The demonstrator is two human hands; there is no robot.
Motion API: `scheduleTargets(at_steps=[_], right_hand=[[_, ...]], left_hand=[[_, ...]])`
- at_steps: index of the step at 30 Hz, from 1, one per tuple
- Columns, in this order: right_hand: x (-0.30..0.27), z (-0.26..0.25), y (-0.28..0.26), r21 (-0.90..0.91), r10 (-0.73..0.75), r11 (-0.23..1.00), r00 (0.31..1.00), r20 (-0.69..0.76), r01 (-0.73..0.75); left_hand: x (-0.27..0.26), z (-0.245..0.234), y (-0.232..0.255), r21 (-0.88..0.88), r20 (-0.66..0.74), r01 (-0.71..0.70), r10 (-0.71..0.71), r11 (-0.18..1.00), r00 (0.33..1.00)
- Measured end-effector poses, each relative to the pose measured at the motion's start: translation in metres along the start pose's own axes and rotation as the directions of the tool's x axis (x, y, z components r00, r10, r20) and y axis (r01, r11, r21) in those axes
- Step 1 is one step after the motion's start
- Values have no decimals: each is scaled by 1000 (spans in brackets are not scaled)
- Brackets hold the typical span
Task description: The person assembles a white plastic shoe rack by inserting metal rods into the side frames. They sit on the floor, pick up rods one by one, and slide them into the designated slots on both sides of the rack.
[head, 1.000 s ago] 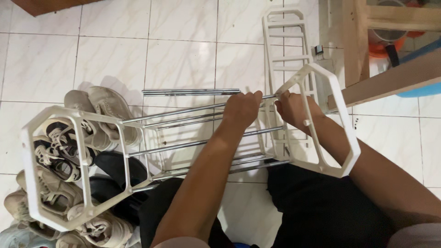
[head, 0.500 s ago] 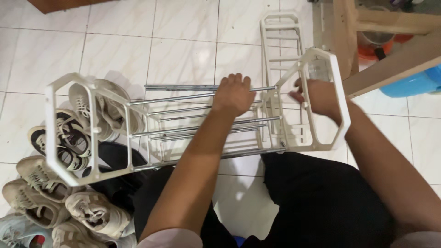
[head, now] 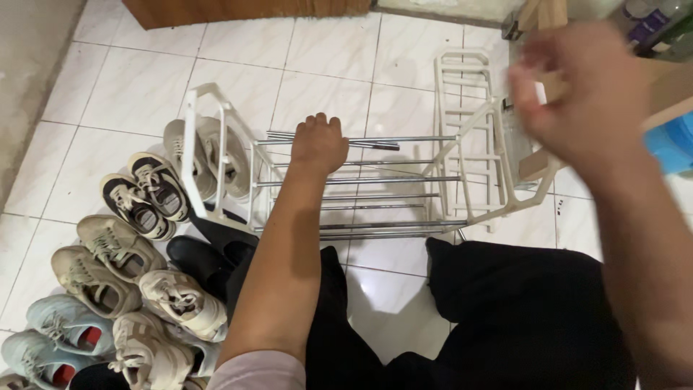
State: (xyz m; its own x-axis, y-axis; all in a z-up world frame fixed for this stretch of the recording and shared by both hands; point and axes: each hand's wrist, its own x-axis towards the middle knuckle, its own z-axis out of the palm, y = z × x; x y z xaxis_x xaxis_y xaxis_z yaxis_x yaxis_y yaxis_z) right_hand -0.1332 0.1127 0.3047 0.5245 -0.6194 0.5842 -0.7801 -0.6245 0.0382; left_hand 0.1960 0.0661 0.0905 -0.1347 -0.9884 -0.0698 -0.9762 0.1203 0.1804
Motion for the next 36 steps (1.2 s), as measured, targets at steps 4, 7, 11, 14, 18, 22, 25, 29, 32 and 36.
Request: scheduleTargets(at_steps=[4, 7, 11, 14, 18, 22, 25, 29, 32, 36], right_hand=[[32, 42, -65, 49, -10, 999, 986, 165, 2], [41, 98, -86, 107, 66, 988, 933, 354, -111], [35, 182, -74, 28, 155, 980, 838, 523, -198], [27, 243, -53, 21, 174, 973, 794, 582, -228], [23, 314, -28, -18, 164, 976, 675, 719, -219], [35, 364, -9, -26, 152, 973, 544, 825, -231], [49, 396, 4, 1, 95, 980, 471, 877, -199], [65, 446, 18, 56, 4, 990, 427, 904, -129], [75, 485, 31, 39, -19, 998, 364, 931, -48], [62, 545, 29, 158, -221, 969, 379, 898, 192]], left_hand=[[-3, -2, -24, -2, 61, 83, -82, 997, 995], [0, 3, -41, 8, 62, 101, -101, 995, 993], [13, 11, -54, -2, 73, 141, -141, 990, 987], [28, 15, -64, -89, 107, 234, -224, 968, 969], [55, 24, -78, -122, 299, 369, -321, 921, 899], [84, 43, -93, -69, 310, 405, -366, 912, 877], [116, 58, -110, 4, 286, 348, -335, 937, 898], [154, 76, -134, 160, 264, 218, -255, 963, 930], [191, 85, -141, 194, 266, 160, -209, 968, 941], [220, 109, -152, 306, 200, 12, -77, 952, 977]])
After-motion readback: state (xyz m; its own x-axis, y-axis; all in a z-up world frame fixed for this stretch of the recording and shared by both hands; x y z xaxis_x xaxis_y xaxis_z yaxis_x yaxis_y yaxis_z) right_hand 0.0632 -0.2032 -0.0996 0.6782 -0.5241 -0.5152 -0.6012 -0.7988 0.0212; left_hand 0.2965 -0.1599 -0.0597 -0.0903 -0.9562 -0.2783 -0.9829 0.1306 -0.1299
